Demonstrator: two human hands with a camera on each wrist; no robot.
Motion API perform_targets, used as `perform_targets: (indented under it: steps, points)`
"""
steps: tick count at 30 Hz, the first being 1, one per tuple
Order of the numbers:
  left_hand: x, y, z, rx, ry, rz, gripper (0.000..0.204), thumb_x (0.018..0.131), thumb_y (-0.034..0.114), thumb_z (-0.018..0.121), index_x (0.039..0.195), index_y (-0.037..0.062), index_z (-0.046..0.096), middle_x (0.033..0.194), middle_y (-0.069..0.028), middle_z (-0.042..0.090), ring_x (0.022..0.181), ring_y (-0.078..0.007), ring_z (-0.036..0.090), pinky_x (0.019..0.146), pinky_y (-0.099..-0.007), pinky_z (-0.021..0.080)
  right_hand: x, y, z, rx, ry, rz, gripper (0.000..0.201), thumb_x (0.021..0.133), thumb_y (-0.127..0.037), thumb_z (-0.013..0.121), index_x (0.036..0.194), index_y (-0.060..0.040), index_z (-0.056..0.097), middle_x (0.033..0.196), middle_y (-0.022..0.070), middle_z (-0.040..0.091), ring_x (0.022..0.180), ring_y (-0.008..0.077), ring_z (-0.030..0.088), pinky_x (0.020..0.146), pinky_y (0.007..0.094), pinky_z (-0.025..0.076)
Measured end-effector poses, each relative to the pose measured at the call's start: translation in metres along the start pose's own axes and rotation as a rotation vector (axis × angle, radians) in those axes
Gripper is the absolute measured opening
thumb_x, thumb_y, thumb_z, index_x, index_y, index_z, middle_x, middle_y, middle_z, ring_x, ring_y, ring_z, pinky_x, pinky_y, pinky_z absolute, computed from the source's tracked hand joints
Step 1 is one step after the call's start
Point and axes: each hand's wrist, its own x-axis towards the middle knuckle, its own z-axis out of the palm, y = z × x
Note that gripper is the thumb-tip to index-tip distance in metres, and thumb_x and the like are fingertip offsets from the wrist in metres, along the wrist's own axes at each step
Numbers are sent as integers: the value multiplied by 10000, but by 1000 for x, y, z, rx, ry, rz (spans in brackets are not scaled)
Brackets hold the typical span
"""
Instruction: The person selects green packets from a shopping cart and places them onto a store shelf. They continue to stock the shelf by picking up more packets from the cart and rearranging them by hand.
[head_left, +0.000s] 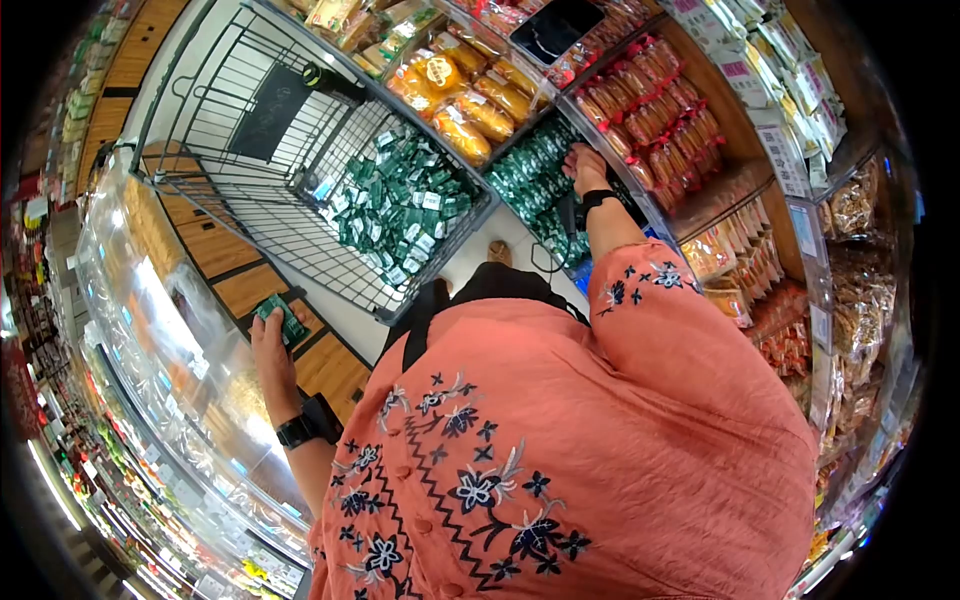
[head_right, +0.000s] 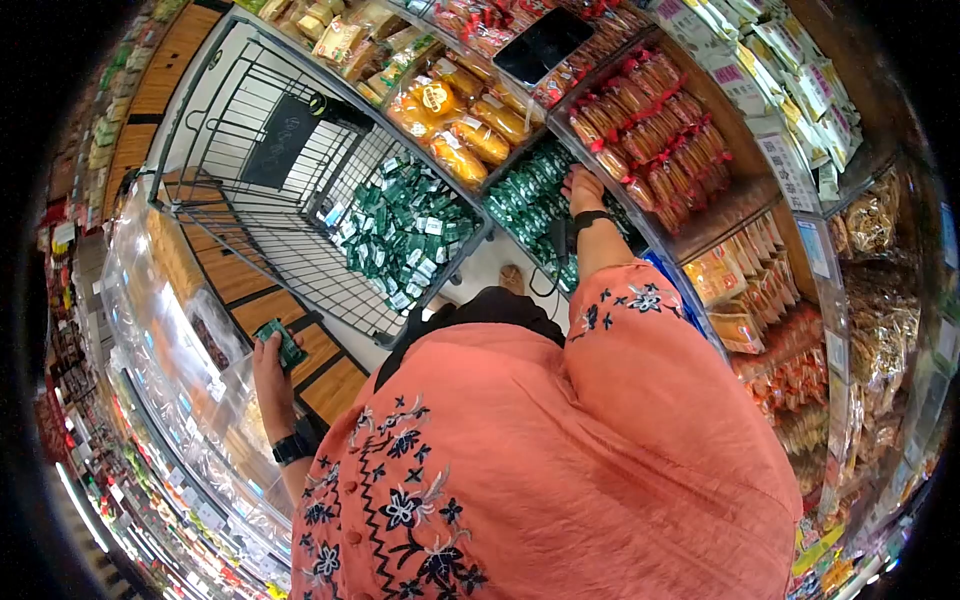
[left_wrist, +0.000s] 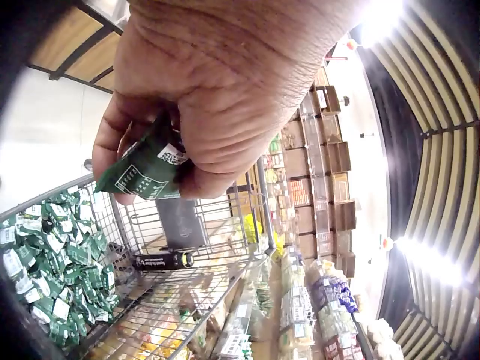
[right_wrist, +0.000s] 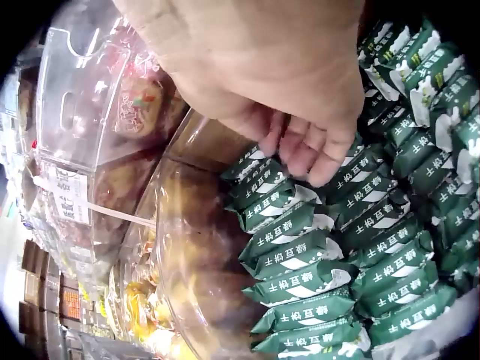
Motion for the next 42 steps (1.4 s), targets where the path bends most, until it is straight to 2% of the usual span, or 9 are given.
perform_targets:
  steps: [5,9,14,21,23,27,31,32,42]
  points:
    - [-6,-5,-5,40,12,18,245,989,195,539,1133,-3,546,993,-94,641,888,-190,671,793,-295,539,11,9,-4,-9,-199,6,274,997,-197,532,1191,-39,644,1078,80,640,930,214,615,841,404,578]
    - [-10,-6,-2,129,-12,42,261,989,207,538,1139,-6,551,1006,-94,644,892,-190,676,779,-295,545,28,10,-7,-24,-269,39,326,990,-223,536,1253,-39,593,1151,91,612,1035,238,582,927,421,535]
    - [-3,-14,-6,37,-4,-31,254,982,205,552,1129,-2,562,1005,-93,654,911,-190,687,754,-298,555,1,-1,-21,-10,-319,53,387,1001,-235,543,1317,-13,532,1231,129,584,1153,285,568,988,447,516]
    - [-8,-1,16,41,-34,-67,221,974,196,566,1093,10,573,982,-81,646,894,-199,694,764,-295,548,-16,10,-46,-24,-440,18,358,1005,-191,525,1320,-23,505,1247,144,587,1114,292,607,918,418,553]
    - [0,-6,16,37,-81,-60,214,975,195,568,1087,13,572,973,-76,641,895,-201,694,778,-293,545,-25,15,-55,-63,-458,-3,303,965,-217,583,1194,-20,555,1148,132,617,1001,274,637,850,449,574]
    - [13,-14,24,-14,-127,-97,217,964,188,576,1074,2,568,975,-80,620,880,-176,658,802,-282,533,-49,32,-71,-284,-525,232,342,960,-244,580,1199,-3,550,1079,159,621,969,302,637,784,471,583]
    - [20,-17,30,-8,-169,-99,208,964,185,574,1078,11,568,987,-74,614,874,-174,650,806,-278,531,-68,56,-86,-490,-648,276,384,979,-247,545,1266,6,525,1197,176,620,1023,309,639,846,463,547]
    - [22,-19,30,-10,-176,-98,208,964,185,575,1081,13,568,989,-72,612,873,-173,649,805,-277,531,-69,60,-90,-552,-682,273,444,992,-306,516,1323,-11,493,1270,160,599,1061,270,640,874,390,528]
    - [24,-20,30,16,-237,-78,227,976,197,559,1110,14,569,994,-68,611,880,-176,649,797,-286,522,-72,69,-94,-497,-602,225,485,929,-226,596,1358,-37,473,1339,124,574,1150,251,601,943,387,480]
